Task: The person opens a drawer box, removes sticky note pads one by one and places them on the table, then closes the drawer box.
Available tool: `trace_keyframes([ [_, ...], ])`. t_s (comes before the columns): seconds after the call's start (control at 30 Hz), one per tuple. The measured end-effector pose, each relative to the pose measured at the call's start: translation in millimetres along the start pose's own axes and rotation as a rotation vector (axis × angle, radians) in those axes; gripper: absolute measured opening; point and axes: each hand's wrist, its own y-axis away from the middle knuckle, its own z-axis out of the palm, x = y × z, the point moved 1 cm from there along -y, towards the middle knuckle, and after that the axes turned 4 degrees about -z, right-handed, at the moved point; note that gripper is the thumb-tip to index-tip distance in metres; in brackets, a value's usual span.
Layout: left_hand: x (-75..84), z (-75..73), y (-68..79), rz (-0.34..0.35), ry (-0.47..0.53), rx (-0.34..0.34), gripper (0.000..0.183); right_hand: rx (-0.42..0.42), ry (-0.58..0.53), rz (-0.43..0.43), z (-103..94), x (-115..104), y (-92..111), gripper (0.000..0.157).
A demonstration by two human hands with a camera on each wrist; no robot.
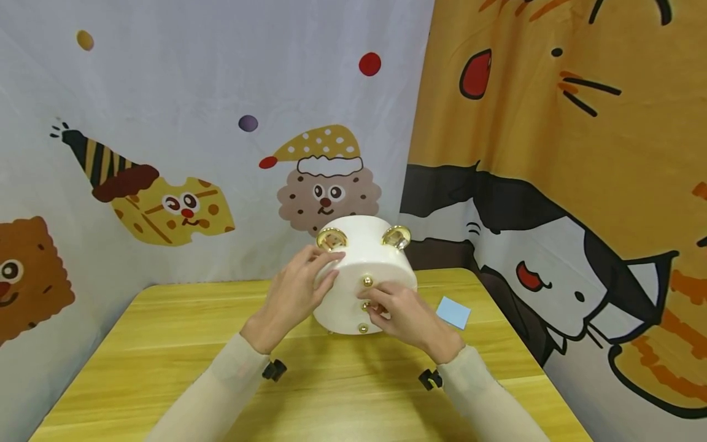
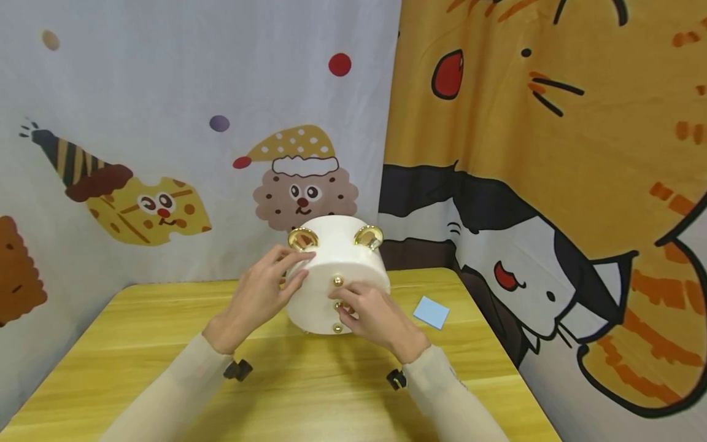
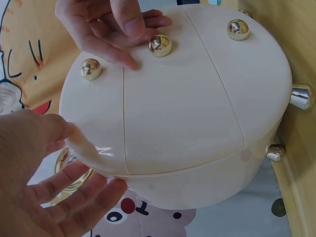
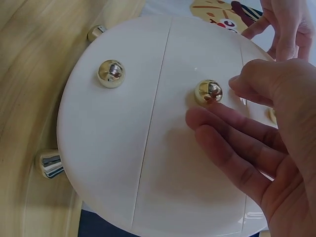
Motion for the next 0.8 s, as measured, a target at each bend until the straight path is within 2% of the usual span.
trace_keyframes([
  [0.13, 0.0, 0.5, -0.2, 0.012, -0.004, 0.001, 0.043, -0.013, -0.01, -0.001, 1.1, 0, -1, 0.026],
  [0.43, 0.9, 0.5, -0.8, 0.014, -0.014, -0.017, 0.04, -0.055, -0.083, 0.01, 5.8, -2, -2, 0.023],
  [0.8, 2.7, -0.3, -1.4, 0.005, -0.016, -0.024, 0.044, -0.041, -0.091, -0.003, 13.8, 0, -2, 0.021],
])
